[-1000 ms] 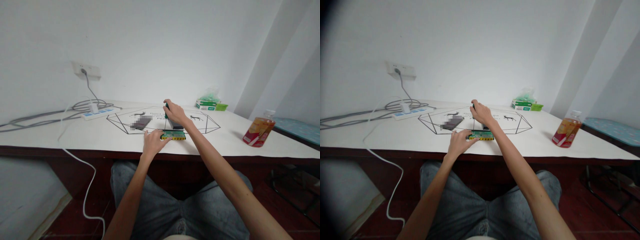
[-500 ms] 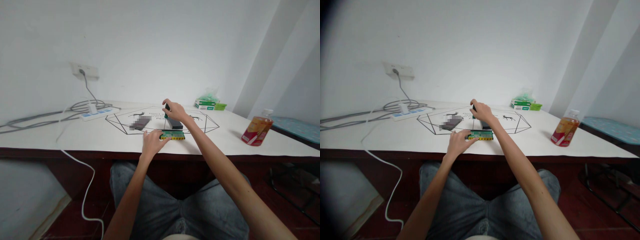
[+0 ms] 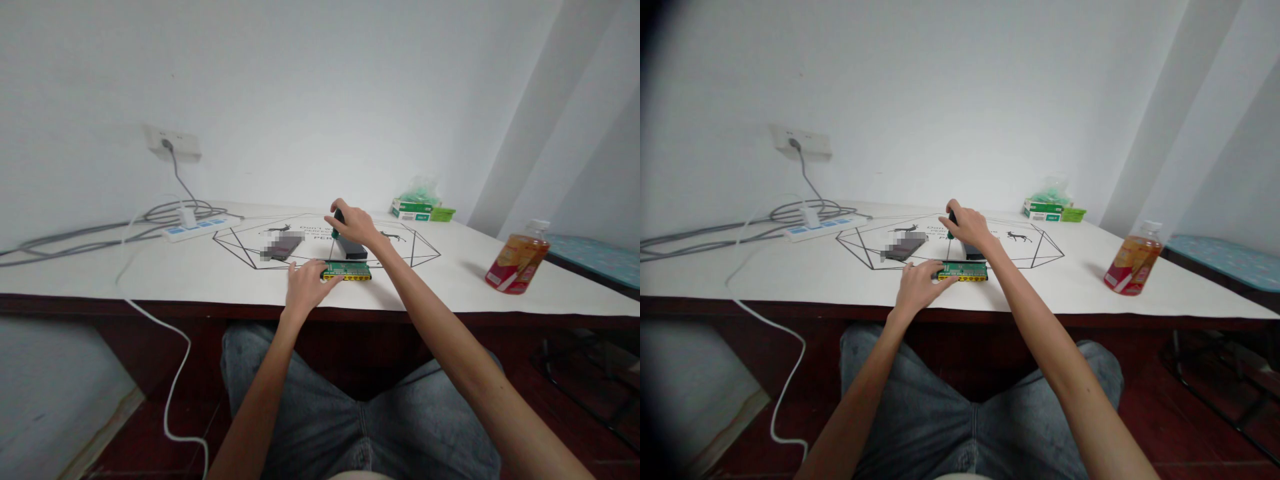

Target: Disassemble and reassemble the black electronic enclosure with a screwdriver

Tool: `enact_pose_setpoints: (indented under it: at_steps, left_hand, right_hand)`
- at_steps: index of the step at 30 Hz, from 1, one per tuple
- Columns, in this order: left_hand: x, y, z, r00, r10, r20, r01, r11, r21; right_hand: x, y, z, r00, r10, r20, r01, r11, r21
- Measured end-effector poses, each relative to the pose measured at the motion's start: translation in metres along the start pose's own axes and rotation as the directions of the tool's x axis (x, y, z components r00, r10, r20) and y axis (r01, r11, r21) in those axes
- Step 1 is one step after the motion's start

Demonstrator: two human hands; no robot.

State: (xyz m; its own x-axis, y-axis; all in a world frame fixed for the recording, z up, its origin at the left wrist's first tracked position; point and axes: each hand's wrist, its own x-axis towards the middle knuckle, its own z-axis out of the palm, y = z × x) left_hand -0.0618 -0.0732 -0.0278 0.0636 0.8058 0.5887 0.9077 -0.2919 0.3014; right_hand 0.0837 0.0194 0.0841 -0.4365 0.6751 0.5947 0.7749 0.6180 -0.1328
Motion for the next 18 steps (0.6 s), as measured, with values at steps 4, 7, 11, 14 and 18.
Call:
enact_pose_setpoints:
  at_steps: [4,7,11,14,18]
  left_hand:
    - [-0.0003,-0.0005,0.0004,1.0,0.006,-0.005,-0.006,1.0,0.004]
    - [-0.0003,-0.0006,0.0008,1.0,0.006,-0.006,-0.006,1.0,0.009]
    - [0.0001,-0.0005,0.0011,1.0,0.008,-0.004,-0.008,1.0,0.012]
    - [0.0003,-0.0014,0.002,1.0,0.007,-0.005,-0.007,1.0,0.01]
    - [0.0004,-0.0022,0.0029,1.0,0.01,-0.008,-0.01,1.0,0.01]
  right_hand:
    - [0.001,-0.0004,-0.0009,0.999,0.02,0.041,-0.023,0.998,0.052]
    - [0.0013,-0.0002,-0.0011,0.999,-0.014,0.032,0.013,0.999,0.035]
    - [-0.0005,-0.0009,-0.0011,1.0,-0.019,-0.009,0.019,1.0,-0.004]
    - [-0.0005,-0.0017,-0.0025,0.999,0.025,0.025,-0.025,0.999,0.038]
    - [-0.0005,-0.002,-0.004,0.999,0.001,0.038,-0.004,0.997,0.072]
